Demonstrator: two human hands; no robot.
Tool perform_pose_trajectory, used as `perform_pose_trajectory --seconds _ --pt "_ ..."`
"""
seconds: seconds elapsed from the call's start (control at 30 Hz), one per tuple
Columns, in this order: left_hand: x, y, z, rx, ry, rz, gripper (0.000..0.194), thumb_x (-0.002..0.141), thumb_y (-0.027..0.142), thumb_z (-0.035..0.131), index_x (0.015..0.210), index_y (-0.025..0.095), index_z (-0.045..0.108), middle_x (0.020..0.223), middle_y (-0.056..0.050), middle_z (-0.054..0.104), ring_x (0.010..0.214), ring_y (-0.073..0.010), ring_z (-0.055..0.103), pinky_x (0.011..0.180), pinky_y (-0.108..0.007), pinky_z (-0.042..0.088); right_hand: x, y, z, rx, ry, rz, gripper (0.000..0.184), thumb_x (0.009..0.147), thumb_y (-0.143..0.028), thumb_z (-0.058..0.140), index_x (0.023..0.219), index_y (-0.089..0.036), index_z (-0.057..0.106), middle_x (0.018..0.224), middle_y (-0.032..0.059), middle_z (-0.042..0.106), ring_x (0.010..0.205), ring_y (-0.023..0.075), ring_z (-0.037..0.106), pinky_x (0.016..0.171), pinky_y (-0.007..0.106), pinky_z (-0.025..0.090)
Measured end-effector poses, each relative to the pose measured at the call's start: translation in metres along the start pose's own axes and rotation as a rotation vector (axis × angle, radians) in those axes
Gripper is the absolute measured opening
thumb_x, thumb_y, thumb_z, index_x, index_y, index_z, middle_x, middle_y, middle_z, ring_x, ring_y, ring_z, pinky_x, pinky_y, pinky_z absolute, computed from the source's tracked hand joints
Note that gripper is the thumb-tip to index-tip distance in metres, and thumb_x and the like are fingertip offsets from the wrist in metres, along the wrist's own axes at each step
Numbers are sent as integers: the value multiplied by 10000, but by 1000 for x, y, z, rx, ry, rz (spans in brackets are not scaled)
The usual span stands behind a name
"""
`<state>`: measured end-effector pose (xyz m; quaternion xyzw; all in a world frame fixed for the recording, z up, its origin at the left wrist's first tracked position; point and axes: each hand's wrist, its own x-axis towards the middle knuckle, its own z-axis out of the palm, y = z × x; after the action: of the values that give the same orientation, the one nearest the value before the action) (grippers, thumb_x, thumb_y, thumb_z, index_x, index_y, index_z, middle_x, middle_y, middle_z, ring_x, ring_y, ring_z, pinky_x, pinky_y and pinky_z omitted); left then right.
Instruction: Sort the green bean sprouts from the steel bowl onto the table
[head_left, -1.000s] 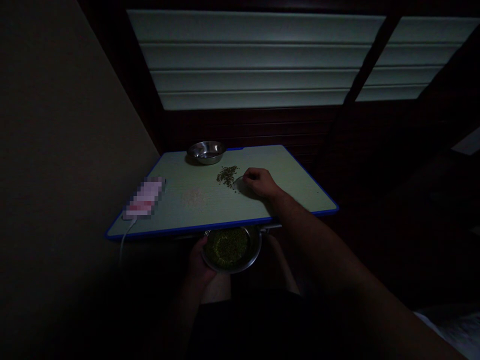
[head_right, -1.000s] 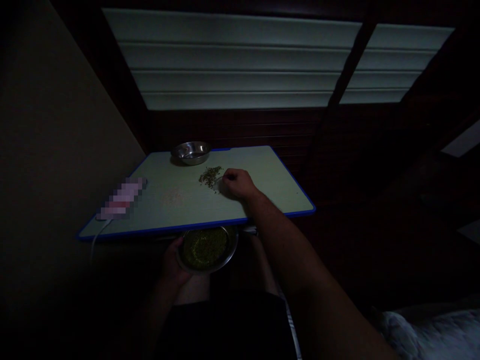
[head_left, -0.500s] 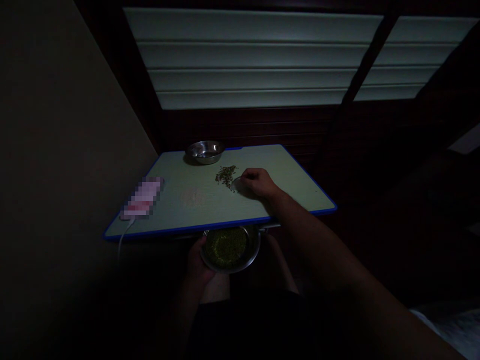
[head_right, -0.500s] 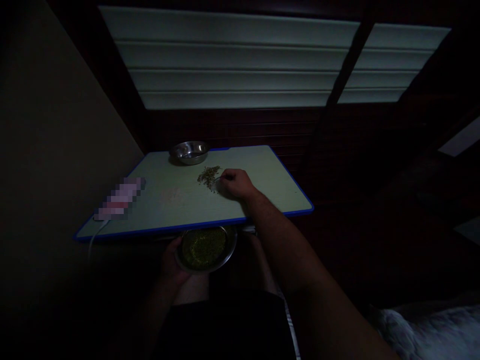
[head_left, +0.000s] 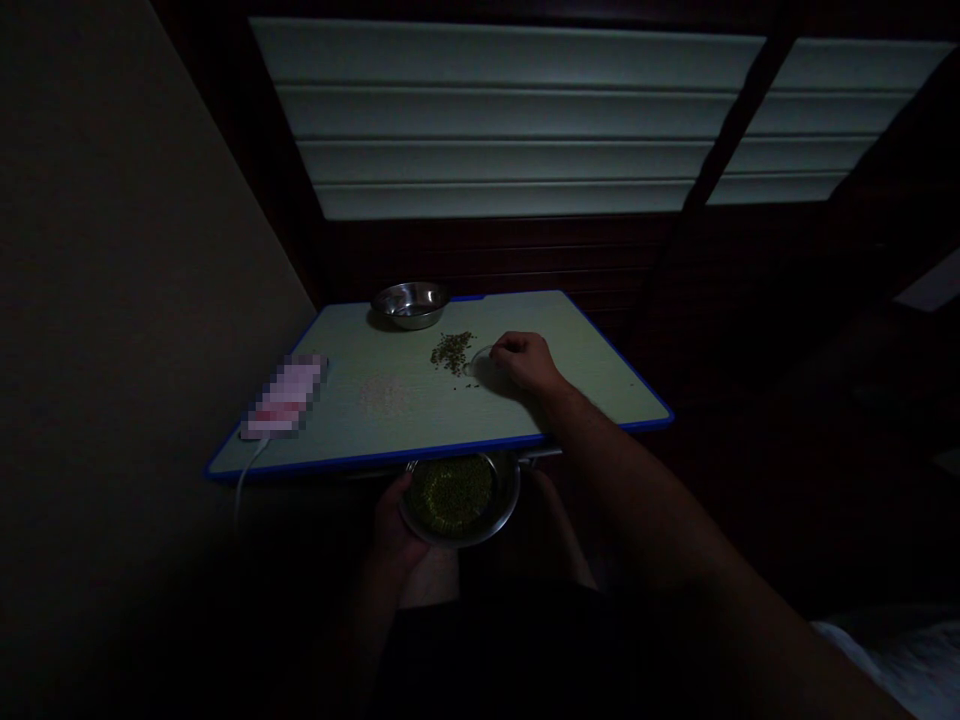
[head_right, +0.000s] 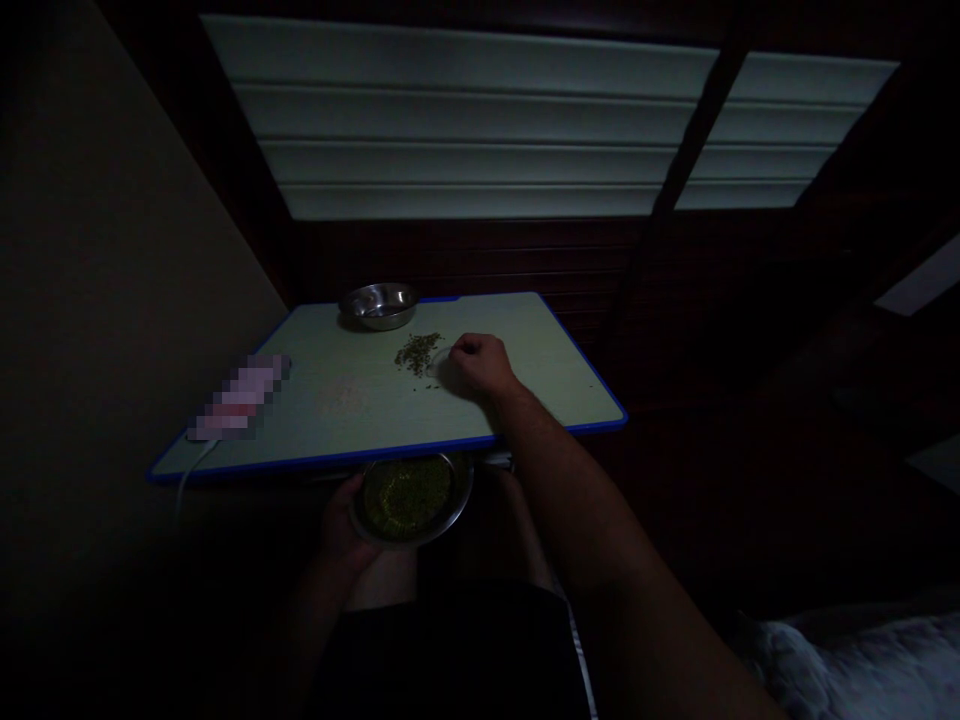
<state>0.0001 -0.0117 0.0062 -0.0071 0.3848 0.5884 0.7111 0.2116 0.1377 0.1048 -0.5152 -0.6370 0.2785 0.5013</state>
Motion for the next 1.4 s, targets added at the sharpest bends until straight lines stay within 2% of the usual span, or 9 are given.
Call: perform_pose_trajectory --seconds 0.1,0.3,0.53,0.7,0.87,1.03,1.2,1.4 --pt "-3 1 2 8 30 -1 190 764 191 562 838 158 734 764 -82 770 787 -263 721 880 -446 518 1 -1 -6 -33 48 69 131 612 -244 521 600 -158 618 554 -18 559 569 121 501 563 234 371" --pt "-5 1 2 4 -1 -5 193 767 199 568 859 159 733 783 -87 772 800 -272 723 889 -467 514 1 2 -14 -190 -23 138 130 603 -207 518 594 -154 637 534 -17 553 560 121 499 548 234 354" --pt "-7 1 6 17 16 -10 179 779 194 551 806 153 723 752 -91 769 785 -270 726 871 -464 525 0 7 -12 -265 -73 98 158 665 -222 550 681 -145 688 600 -1 605 600 123 536 575 232 378" --pt "-8 0 8 22 7 -6 195 786 199 544 851 157 723 757 -79 771 794 -260 727 898 -462 518 -1 1 -9 -242 -175 94 167 719 -243 592 730 -121 705 639 22 639 589 114 530 565 224 384" --pt "-6 -1 6 6 -20 -22 192 786 202 551 856 155 723 764 -75 774 790 -257 729 916 -465 516 -2 -2 -6 -279 -220 68 185 749 -246 598 772 -104 713 668 30 653 606 113 532 589 225 384" --pt "-4 -2 4 -13 -45 -5 179 777 189 564 839 142 725 779 -90 775 774 -254 728 895 -446 527 -2 -5 4 -320 -295 11 168 751 -243 593 738 -114 700 653 24 634 594 101 500 579 223 357" --pt "-2 -2 -1 -24 -66 -18 259 767 199 566 962 144 728 802 -88 777 832 -269 724 904 -448 517 -5 -18 10 -336 -355 1 138 736 -225 601 680 -122 674 587 4 582 565 92 458 558 223 332" --pt "0 -2 -2 -24 -33 3 249 762 192 570 951 143 725 785 -79 774 808 -259 724 906 -444 514 -15 -27 13 -290 -486 18 136 743 -236 605 698 -123 665 594 4 597 565 89 478 564 219 336"
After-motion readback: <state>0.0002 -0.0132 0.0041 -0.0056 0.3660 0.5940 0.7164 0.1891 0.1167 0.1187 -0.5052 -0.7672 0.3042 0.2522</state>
